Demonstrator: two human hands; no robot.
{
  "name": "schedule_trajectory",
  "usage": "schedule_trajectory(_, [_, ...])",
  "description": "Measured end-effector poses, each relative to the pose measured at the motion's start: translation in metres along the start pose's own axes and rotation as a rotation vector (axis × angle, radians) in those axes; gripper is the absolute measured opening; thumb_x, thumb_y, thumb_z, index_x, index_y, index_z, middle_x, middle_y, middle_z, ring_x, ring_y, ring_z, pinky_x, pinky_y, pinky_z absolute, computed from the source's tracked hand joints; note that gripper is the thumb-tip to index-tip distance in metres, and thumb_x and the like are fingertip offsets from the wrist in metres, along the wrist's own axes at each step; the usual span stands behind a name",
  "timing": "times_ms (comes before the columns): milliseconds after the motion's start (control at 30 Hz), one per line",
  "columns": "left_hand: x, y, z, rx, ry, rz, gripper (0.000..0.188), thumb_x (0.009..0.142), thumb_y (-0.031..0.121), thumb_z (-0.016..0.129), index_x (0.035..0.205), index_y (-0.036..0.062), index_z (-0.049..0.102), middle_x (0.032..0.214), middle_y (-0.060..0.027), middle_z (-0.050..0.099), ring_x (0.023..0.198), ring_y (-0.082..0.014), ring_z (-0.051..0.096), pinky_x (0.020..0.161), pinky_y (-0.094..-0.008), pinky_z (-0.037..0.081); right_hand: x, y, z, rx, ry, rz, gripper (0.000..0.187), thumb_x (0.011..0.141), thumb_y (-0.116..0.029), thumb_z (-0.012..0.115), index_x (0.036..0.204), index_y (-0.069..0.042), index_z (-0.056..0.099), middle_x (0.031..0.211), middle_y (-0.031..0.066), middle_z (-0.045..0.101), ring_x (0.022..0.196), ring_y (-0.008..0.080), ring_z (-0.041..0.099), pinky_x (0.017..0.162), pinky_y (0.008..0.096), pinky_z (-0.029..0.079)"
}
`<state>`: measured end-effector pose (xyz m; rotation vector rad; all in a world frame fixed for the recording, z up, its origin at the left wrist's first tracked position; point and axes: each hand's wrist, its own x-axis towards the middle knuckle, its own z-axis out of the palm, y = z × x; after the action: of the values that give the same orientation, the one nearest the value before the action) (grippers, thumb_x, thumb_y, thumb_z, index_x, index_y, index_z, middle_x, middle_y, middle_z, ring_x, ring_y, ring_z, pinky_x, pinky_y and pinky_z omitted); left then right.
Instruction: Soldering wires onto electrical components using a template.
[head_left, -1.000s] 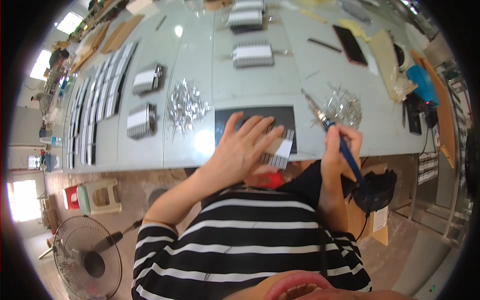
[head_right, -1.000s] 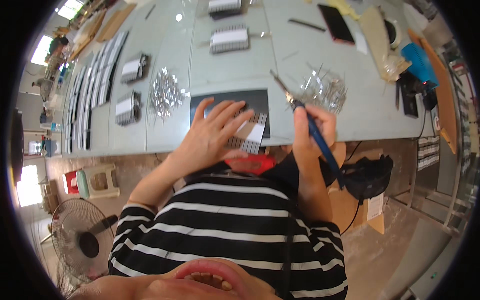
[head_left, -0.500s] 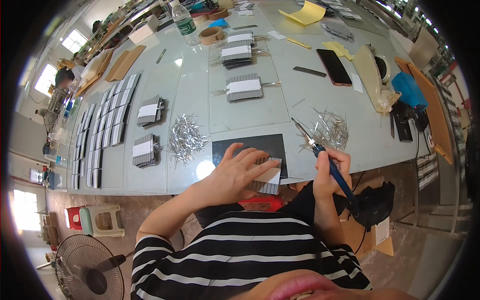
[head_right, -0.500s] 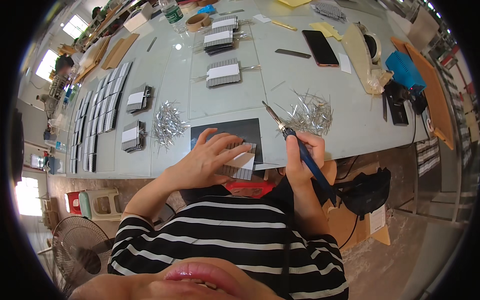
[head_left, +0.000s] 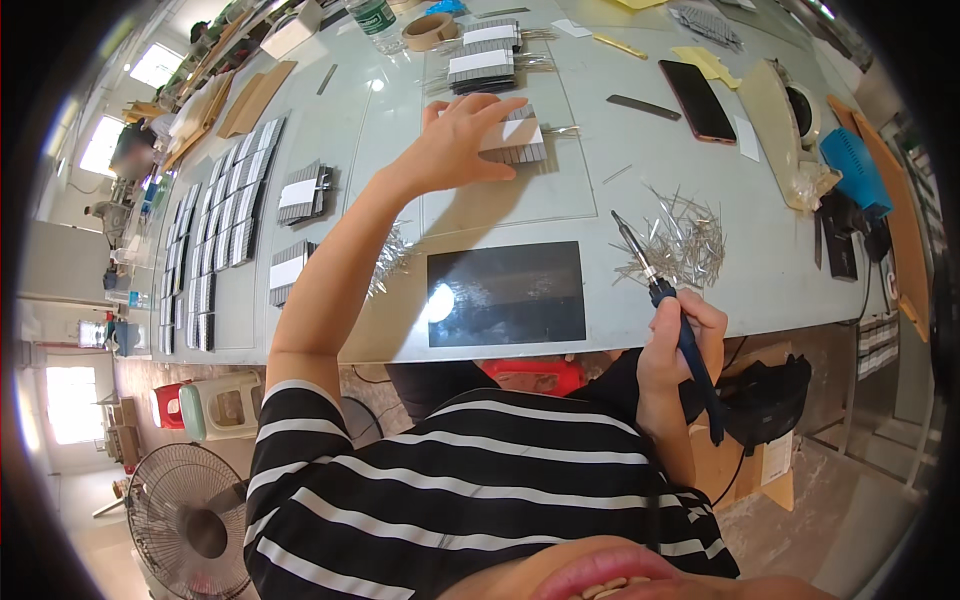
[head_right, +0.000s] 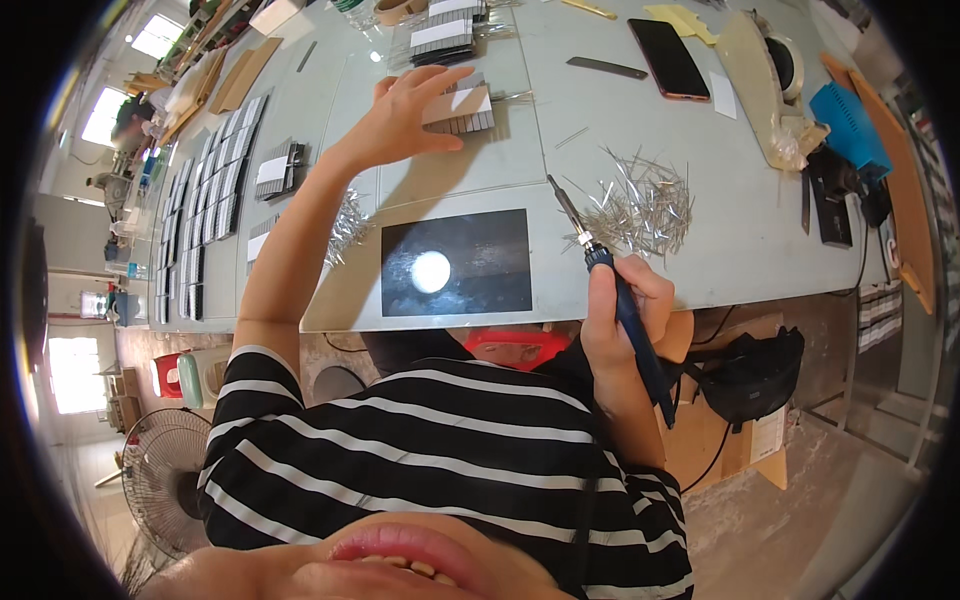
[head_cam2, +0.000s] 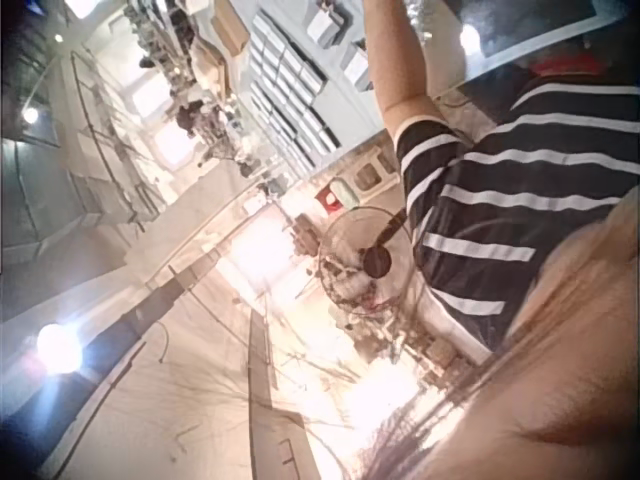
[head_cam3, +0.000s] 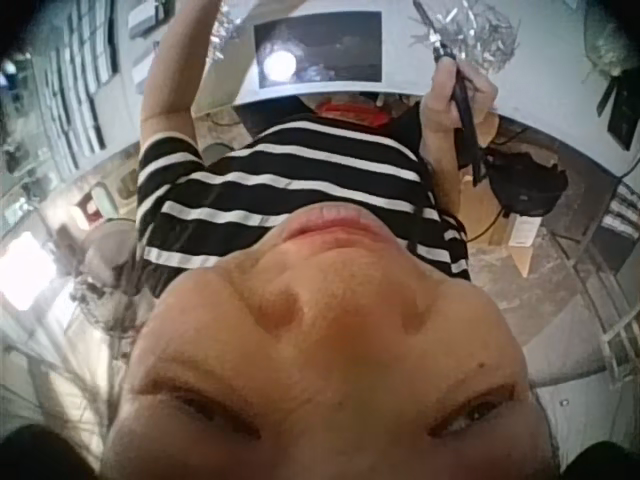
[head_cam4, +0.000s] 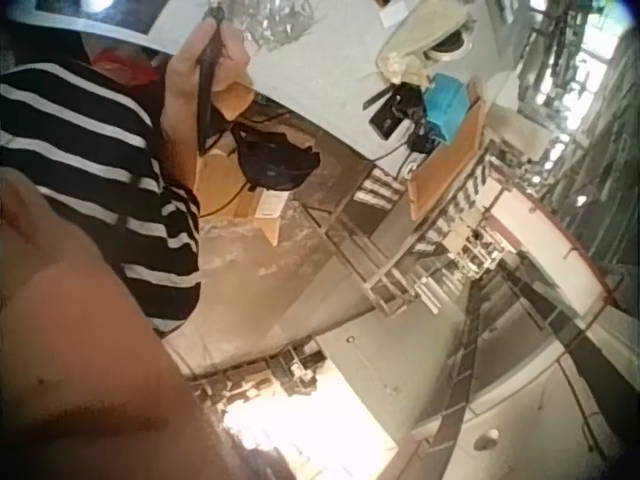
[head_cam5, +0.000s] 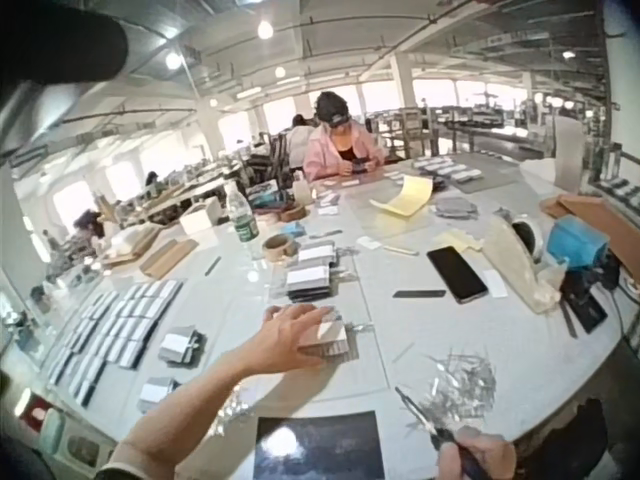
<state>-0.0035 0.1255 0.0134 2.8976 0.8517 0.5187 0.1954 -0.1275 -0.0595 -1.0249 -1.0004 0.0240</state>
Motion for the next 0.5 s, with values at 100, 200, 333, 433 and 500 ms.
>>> schedule_trajectory(100, [0.007, -0.008, 0.007, -0.011, -0.036, -0.033, 0.084, 0.069, 0.033, 0.085, 0.144, 0.0228, 0.048, 0.136, -0.0103, 0.054, 0.126, -0.0279, 0.051, 0.106, -0.0482, 0.028, 0.001, -0.006, -0.002, 0.002, -0.034, 0.032, 0.015, 0.091, -0.004, 0.064, 0.100, 0.003, 0.055, 0.071, 0.0076, 0.058, 0.055, 0.0083, 0.052, 0.054, 0.0200, 0.042])
schedule_trajectory(200, [0.008, -0.015, 0.004, -0.010, -0.071, -0.054, 0.085, 0.069, 0.034, 0.086, 0.145, 0.0225, 0.048, 0.136, -0.0102, 0.055, 0.126, -0.0277, 0.050, 0.106, -0.0482, 0.029, 0.001, -0.005, -0.002, -0.015, -0.034, 0.023, 0.016, 0.091, -0.005, 0.065, 0.101, 0.003, 0.055, 0.073, 0.0074, 0.059, 0.056, 0.0082, 0.052, 0.054, 0.0201, 0.042])
schedule_trajectory(333, [0.011, -0.017, 0.000, -0.011, -0.182, -0.115, 0.091, 0.070, 0.032, 0.086, 0.149, 0.0252, 0.042, 0.144, -0.0098, 0.049, 0.135, -0.0270, 0.044, 0.113, -0.0477, 0.024, -0.002, -0.003, -0.005, -0.071, -0.029, 0.044, 0.018, 0.090, -0.005, 0.066, 0.103, 0.002, 0.055, 0.074, 0.0072, 0.060, 0.057, 0.0083, 0.053, 0.055, 0.0202, 0.043])
schedule_trajectory(433, [0.010, -0.019, 0.001, -0.030, -0.180, -0.094, 0.092, 0.070, 0.032, 0.087, 0.150, 0.0254, 0.041, 0.143, -0.0102, 0.050, 0.135, -0.0276, 0.044, 0.113, -0.0468, 0.024, -0.003, -0.003, -0.007, -0.073, -0.038, 0.080, 0.021, 0.091, -0.007, 0.067, 0.107, 0.001, 0.055, 0.077, 0.0071, 0.060, 0.060, 0.0086, 0.054, 0.057, 0.0209, 0.044])
schedule_trajectory(500, [0.015, -0.018, 0.001, -0.057, -0.201, -0.082, 0.094, 0.069, 0.031, 0.087, 0.150, 0.0247, 0.040, 0.142, -0.0105, 0.052, 0.135, -0.0274, 0.045, 0.112, -0.0456, 0.025, -0.007, -0.003, -0.015, -0.067, -0.145, 0.110, 0.033, 0.088, 0.002, 0.068, 0.114, -0.003, 0.047, 0.091, 0.0076, 0.054, 0.073, 0.0110, 0.051, 0.066, 0.0225, 0.043])
